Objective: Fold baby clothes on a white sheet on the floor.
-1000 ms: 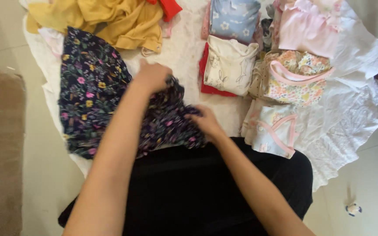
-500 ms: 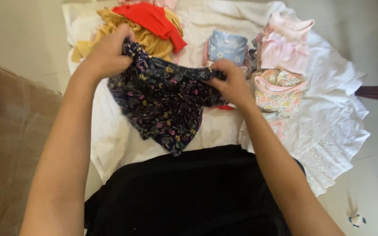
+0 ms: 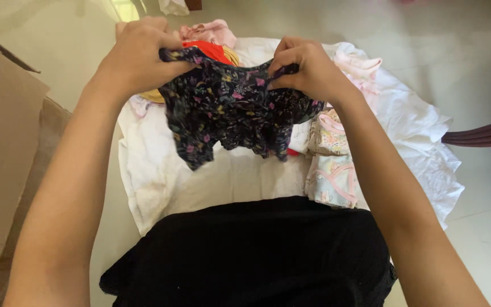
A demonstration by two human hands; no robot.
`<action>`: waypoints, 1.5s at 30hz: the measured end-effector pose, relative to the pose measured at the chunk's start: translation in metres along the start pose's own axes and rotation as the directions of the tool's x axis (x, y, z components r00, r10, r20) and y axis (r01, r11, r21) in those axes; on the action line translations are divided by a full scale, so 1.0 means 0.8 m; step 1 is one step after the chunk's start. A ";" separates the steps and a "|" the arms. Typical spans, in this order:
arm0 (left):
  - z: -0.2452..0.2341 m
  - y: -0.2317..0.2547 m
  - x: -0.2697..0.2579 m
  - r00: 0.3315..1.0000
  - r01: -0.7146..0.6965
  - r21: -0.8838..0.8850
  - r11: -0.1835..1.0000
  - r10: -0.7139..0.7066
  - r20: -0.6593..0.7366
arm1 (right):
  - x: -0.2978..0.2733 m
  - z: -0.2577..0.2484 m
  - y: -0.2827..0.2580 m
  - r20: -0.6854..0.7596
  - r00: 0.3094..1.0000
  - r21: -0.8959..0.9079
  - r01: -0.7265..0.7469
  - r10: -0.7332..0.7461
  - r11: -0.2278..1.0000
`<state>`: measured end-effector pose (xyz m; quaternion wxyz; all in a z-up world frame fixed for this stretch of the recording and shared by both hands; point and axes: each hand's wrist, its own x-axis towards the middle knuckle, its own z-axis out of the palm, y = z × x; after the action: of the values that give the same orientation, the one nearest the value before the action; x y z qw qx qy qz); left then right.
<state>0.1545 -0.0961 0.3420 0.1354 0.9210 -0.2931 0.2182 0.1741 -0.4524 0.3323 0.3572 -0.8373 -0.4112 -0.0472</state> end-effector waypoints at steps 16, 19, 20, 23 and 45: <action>0.007 0.107 -0.031 0.992 -0.019 -0.393 0.920 0.065 0.105 | -0.029 0.030 -0.039 0.239 0.924 0.632 -0.382 0.299 0.674; 0.021 0.115 -0.043 0.990 -0.116 -0.399 0.909 0.139 0.029 | -0.036 0.039 -0.041 0.259 0.894 0.657 -0.441 0.366 0.612; 0.023 0.119 -0.047 0.989 -0.134 -0.455 0.880 0.147 -0.007 | -0.037 0.040 -0.042 0.276 0.892 0.658 -0.447 0.359 0.606; 0.029 0.128 -0.057 0.994 -0.098 -0.580 0.808 0.104 -0.024 | -0.044 0.040 -0.045 0.302 0.891 0.681 -0.451 0.339 0.577; 0.052 0.148 -0.058 0.999 -0.020 -0.639 0.769 0.033 0.008 | -0.057 0.083 -0.057 0.258 0.855 0.826 -0.437 0.450 0.356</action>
<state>0.0632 -0.1835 0.2979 0.4343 0.8180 -0.3639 0.0991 0.0967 -0.4213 0.2914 0.7277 -0.6215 -0.1341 0.2570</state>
